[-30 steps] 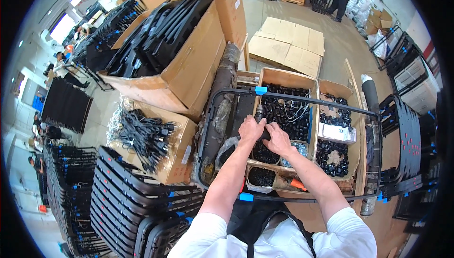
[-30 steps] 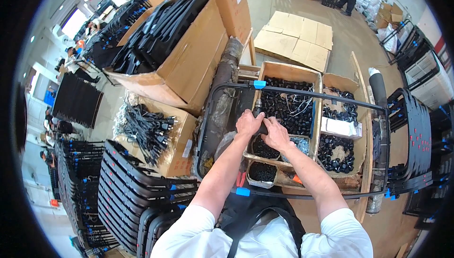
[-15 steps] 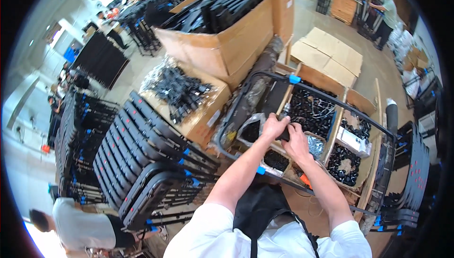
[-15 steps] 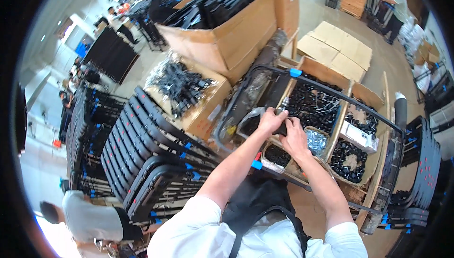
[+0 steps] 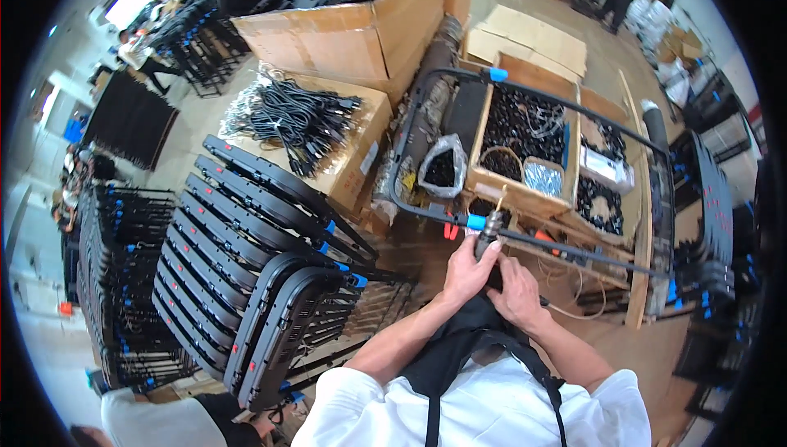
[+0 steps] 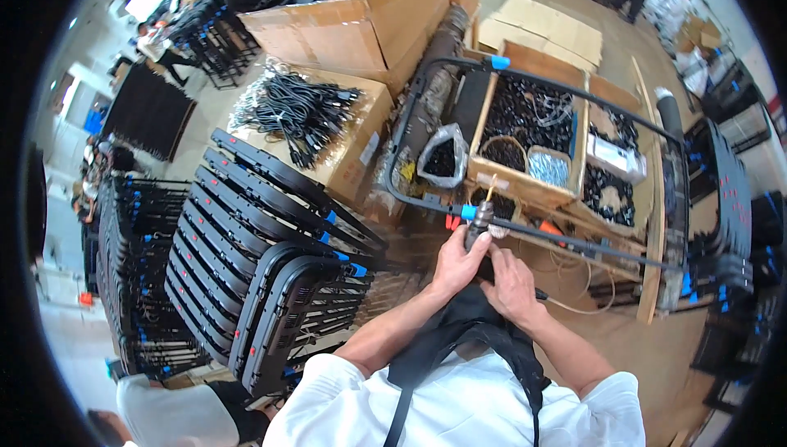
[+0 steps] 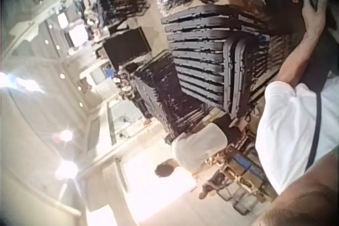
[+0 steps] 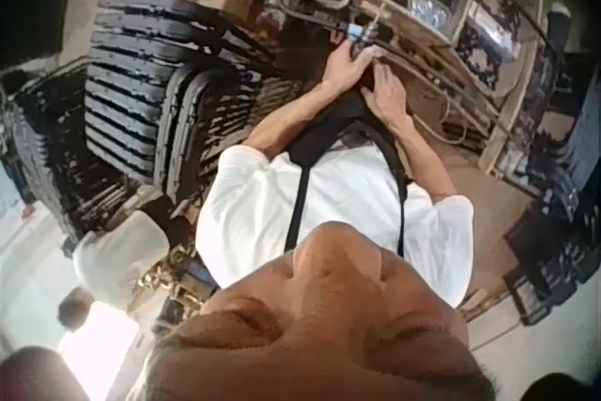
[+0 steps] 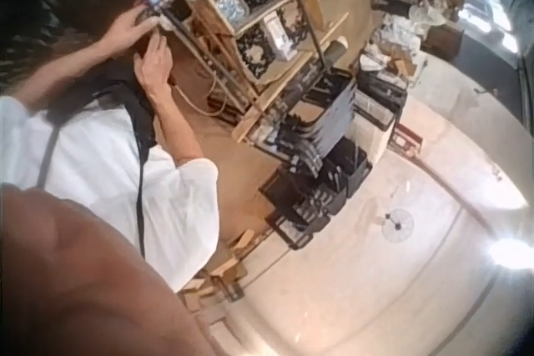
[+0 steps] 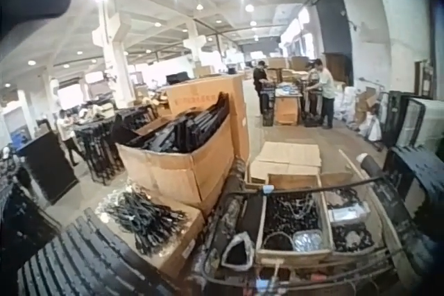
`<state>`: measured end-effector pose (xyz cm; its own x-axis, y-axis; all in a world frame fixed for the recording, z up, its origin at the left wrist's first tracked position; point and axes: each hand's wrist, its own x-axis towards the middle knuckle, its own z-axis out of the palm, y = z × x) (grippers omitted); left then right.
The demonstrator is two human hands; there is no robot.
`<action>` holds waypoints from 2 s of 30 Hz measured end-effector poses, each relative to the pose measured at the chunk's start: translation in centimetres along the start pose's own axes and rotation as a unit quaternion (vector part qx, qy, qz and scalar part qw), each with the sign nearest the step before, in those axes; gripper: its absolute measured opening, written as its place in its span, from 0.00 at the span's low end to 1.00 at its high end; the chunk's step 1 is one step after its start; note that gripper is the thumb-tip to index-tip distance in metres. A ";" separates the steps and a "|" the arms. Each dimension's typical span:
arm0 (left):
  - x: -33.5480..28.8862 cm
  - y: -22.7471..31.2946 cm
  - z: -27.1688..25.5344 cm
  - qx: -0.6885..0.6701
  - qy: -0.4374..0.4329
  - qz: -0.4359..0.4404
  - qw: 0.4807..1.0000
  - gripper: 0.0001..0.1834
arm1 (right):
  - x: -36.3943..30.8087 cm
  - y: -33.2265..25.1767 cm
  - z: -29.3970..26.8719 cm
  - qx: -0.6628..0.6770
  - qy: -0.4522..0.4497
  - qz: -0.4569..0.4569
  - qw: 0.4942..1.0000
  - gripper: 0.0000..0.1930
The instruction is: Assembling various components of fitness equipment using an electric screwdriver and zip ties in a factory setting.
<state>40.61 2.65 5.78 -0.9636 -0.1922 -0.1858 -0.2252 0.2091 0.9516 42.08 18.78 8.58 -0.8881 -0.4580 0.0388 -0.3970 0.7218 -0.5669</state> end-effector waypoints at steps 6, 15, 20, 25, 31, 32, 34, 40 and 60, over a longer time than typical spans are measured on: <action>-5.7 -11.2 -3.3 -0.032 0.020 -0.105 0.994 0.31 | -4.2 -3.8 7.8 -0.021 -0.112 0.042 0.993 0.40; -3.9 -11.6 -4.0 0.013 -0.011 -0.149 0.989 0.32 | -3.6 -3.4 10.5 -0.006 -0.117 0.095 0.989 0.39; -3.3 -12.1 -4.0 0.033 -0.018 -0.152 0.988 0.31 | -3.3 -2.7 10.8 -0.008 -0.133 0.088 0.987 0.38; -3.4 -12.0 -4.1 0.032 -0.020 -0.164 0.986 0.30 | -3.3 -2.1 11.0 0.005 -0.135 0.074 0.988 0.38; -3.4 -11.7 -4.0 0.056 -0.009 -0.150 0.987 0.33 | -3.4 -1.2 11.4 0.013 -0.156 0.073 0.985 0.37; -3.5 -11.3 -3.9 0.064 -0.012 -0.147 0.987 0.33 | -3.5 -0.8 11.5 0.019 -0.148 0.068 0.986 0.37; -3.6 -11.0 -3.8 0.075 -0.014 -0.145 0.986 0.33 | -3.4 -0.8 11.2 0.028 -0.140 0.064 0.988 0.38; -3.5 -11.6 -3.5 0.039 0.000 -0.153 0.987 0.28 | -3.2 -0.9 10.4 0.034 -0.166 0.066 0.983 0.38; -2.7 -9.5 -3.9 0.077 -0.007 -0.171 0.982 0.30 | -2.4 0.0 10.9 0.059 -0.169 0.059 0.982 0.37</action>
<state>45.89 -2.58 -1.84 -0.8293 -0.2642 -0.4924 -0.5543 0.2772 0.7848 46.69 14.21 -0.51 -0.7905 -0.5357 -0.2969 -0.2491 0.7241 -0.6432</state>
